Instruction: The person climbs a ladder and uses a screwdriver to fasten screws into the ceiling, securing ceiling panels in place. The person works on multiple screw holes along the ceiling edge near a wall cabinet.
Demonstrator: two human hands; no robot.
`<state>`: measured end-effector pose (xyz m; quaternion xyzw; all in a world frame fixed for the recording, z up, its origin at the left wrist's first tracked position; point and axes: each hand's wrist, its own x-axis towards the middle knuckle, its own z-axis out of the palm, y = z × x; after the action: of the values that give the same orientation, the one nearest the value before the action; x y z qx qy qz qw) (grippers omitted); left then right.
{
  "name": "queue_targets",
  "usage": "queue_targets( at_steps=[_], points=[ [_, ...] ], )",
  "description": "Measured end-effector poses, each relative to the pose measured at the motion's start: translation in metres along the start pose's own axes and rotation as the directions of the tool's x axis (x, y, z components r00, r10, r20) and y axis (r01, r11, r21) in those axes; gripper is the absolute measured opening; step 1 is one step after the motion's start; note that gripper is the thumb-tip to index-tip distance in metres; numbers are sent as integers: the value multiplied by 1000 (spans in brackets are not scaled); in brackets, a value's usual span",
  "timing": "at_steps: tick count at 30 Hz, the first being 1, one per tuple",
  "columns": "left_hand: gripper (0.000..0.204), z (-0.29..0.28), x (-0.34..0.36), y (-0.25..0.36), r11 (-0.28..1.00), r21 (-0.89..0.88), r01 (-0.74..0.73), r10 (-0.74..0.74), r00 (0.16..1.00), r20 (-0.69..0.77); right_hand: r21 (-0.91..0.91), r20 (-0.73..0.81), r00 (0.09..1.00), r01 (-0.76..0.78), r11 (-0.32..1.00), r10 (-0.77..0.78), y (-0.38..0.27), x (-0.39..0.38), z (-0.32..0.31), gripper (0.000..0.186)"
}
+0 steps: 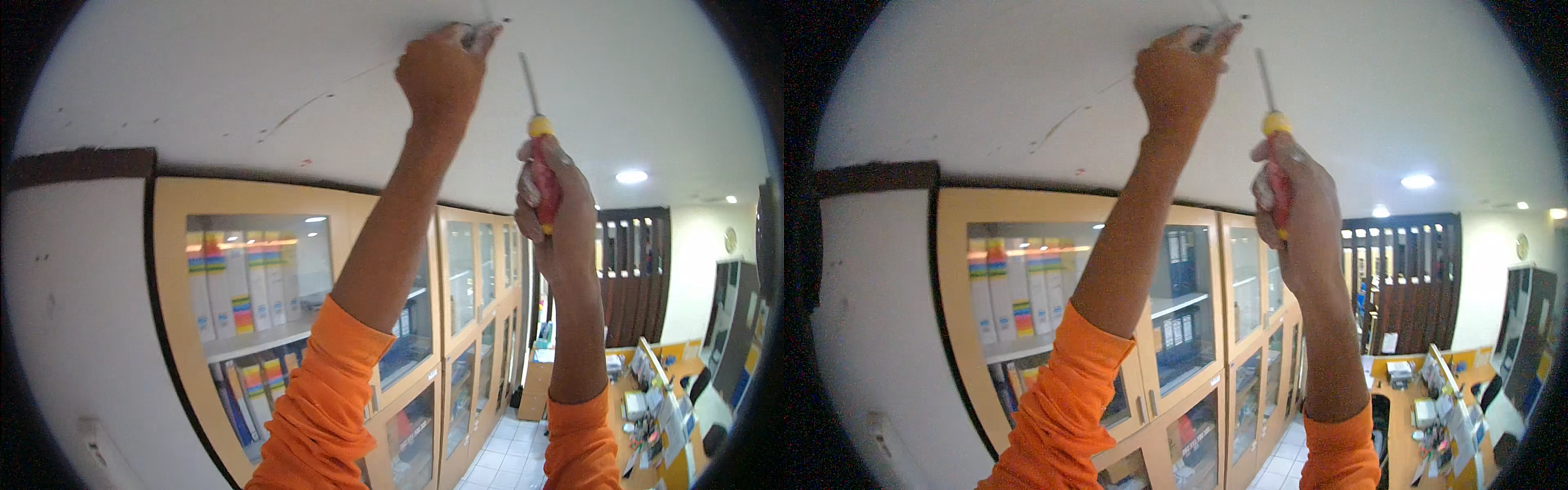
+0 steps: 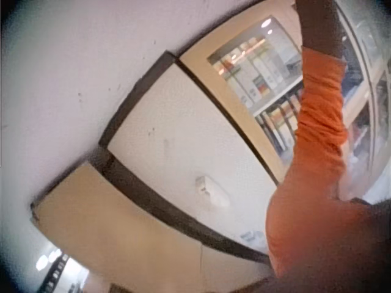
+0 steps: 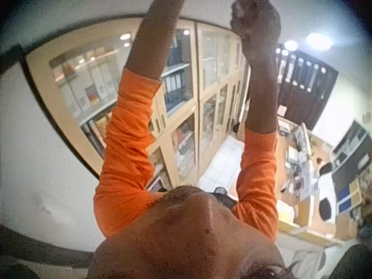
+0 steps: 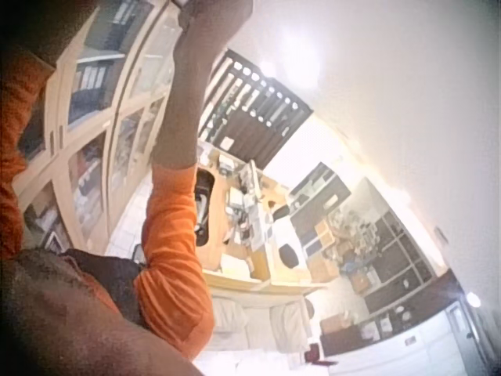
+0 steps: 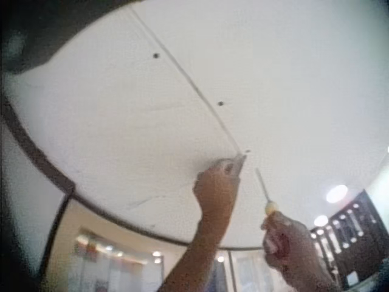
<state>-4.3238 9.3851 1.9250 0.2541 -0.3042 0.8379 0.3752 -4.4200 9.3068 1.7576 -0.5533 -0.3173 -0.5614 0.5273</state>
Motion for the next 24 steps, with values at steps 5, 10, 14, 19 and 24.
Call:
queue_targets(
  at_steps=[5,10,14,19,24],
  points=[
    [40,-45,-45,-58,570,-562,600,-230,773,592,-55,31,999,-22,998,24,59,1,35,41],
    [44,-104,-77,-121,305,-340,890,-341,435,833,-262,211,978,56,963,0,145,19,118,40],
    [47,-121,-67,-138,281,-372,885,-369,457,809,-172,110,992,75,982,-57,163,39,159,39],
    [29,-130,-62,-159,514,-304,802,-392,535,748,-119,163,985,-31,992,51,161,36,186,38],
    [29,-149,-81,-209,621,-147,770,-533,552,641,-199,231,971,-18,980,65,205,28,224,44]
  ],
)
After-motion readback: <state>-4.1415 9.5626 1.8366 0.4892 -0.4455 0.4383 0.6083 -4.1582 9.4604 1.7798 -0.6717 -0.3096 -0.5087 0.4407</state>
